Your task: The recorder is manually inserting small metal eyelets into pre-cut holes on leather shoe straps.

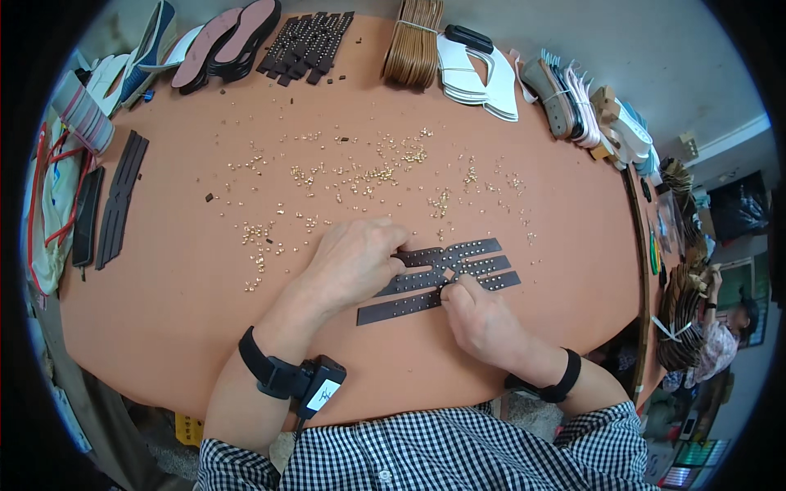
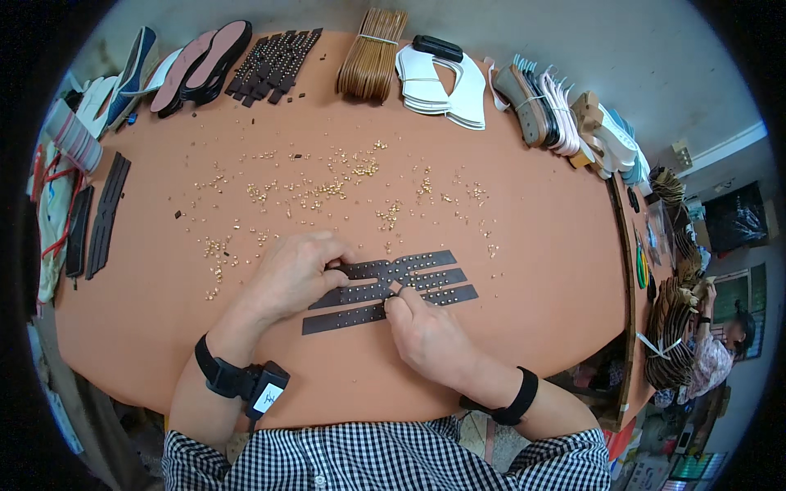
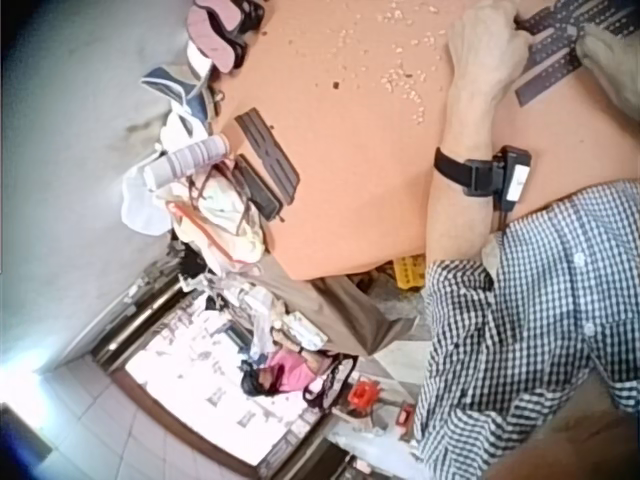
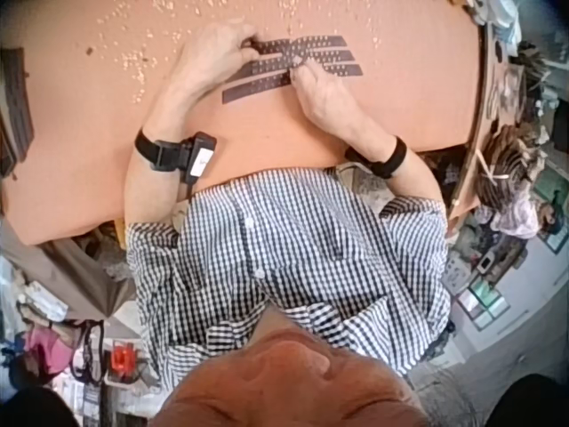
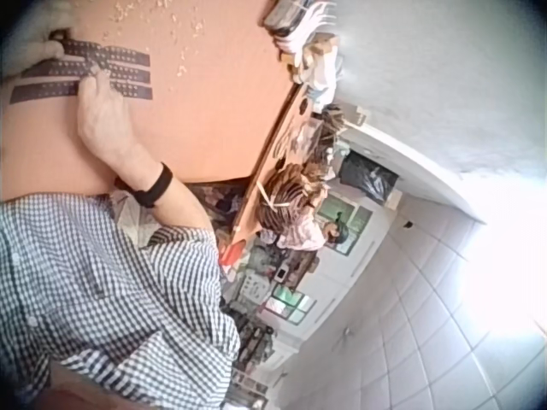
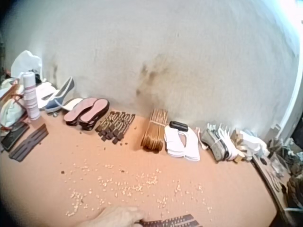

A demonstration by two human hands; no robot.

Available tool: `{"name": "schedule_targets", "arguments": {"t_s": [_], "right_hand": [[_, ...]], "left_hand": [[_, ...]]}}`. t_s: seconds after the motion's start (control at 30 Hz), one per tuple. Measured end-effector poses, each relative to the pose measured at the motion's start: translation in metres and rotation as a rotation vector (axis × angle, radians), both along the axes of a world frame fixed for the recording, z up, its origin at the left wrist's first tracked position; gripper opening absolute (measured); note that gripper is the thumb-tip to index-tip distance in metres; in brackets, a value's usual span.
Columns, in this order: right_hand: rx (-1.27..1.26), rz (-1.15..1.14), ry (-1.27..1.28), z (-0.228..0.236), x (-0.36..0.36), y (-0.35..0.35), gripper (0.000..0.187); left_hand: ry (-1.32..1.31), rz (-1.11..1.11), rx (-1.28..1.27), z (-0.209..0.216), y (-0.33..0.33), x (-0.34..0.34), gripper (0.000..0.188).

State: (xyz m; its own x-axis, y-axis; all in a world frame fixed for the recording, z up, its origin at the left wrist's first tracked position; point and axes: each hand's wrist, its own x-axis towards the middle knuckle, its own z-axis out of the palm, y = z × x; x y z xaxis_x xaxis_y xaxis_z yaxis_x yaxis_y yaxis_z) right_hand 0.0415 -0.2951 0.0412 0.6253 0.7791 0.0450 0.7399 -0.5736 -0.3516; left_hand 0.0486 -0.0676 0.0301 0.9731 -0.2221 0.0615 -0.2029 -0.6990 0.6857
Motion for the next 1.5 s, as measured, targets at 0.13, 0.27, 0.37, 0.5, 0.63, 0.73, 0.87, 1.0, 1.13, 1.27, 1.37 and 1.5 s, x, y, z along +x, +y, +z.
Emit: {"name": "schedule_targets", "arguments": {"t_s": [0.13, 0.27, 0.37, 0.5, 0.63, 0.73, 0.87, 1.0, 1.13, 1.27, 1.37, 1.5], "right_hand": [[-0.082, -0.009, -0.015, 0.004, -0.004, 0.002, 0.015], [-0.077, -0.015, 0.002, 0.004, -0.002, 0.001, 0.014], [-0.009, -0.031, 0.107, 0.008, 0.004, 0.003, 0.014], [-0.024, -0.041, 0.219, 0.015, 0.01, 0.007, 0.013], [-0.021, -0.06, 0.278, 0.015, 0.016, 0.008, 0.012], [-0.052, -0.072, 0.338, 0.02, 0.022, 0.012, 0.011], [-0.15, -0.117, 0.415, 0.024, 0.031, 0.017, 0.012], [-0.211, -0.189, 0.437, 0.023, 0.032, 0.019, 0.012], [-0.203, -0.181, 0.423, 0.027, 0.03, 0.023, 0.011], [-0.047, -0.129, 0.43, 0.015, 0.026, 0.011, 0.011], [-0.026, -0.165, 0.395, 0.017, 0.027, 0.01, 0.011], [-0.027, -0.171, 0.409, 0.012, 0.026, 0.01, 0.012]], "left_hand": [[-0.005, -0.009, -0.036, -0.003, 0.001, 0.0, 0.018], [0.0, -0.008, -0.036, -0.002, 0.0, 0.001, 0.017], [0.008, -0.004, -0.025, 0.0, 0.0, 0.001, 0.017], [0.004, 0.001, -0.02, -0.001, 0.0, 0.001, 0.017], [0.031, 0.002, -0.029, 0.001, 0.0, 0.001, 0.017], [0.034, -0.003, -0.022, 0.003, 0.001, 0.0, 0.017], [0.046, 0.008, -0.022, 0.001, -0.001, 0.0, 0.018], [0.032, -0.015, -0.003, 0.003, -0.004, 0.003, 0.02], [0.026, -0.002, -0.028, 0.004, -0.002, 0.0, 0.02], [0.008, 0.007, 0.007, 0.002, -0.001, -0.002, 0.02], [0.007, 0.012, 0.012, 0.003, -0.002, 0.001, 0.02], [0.012, 0.01, -0.043, 0.003, -0.001, -0.001, 0.02]]}}
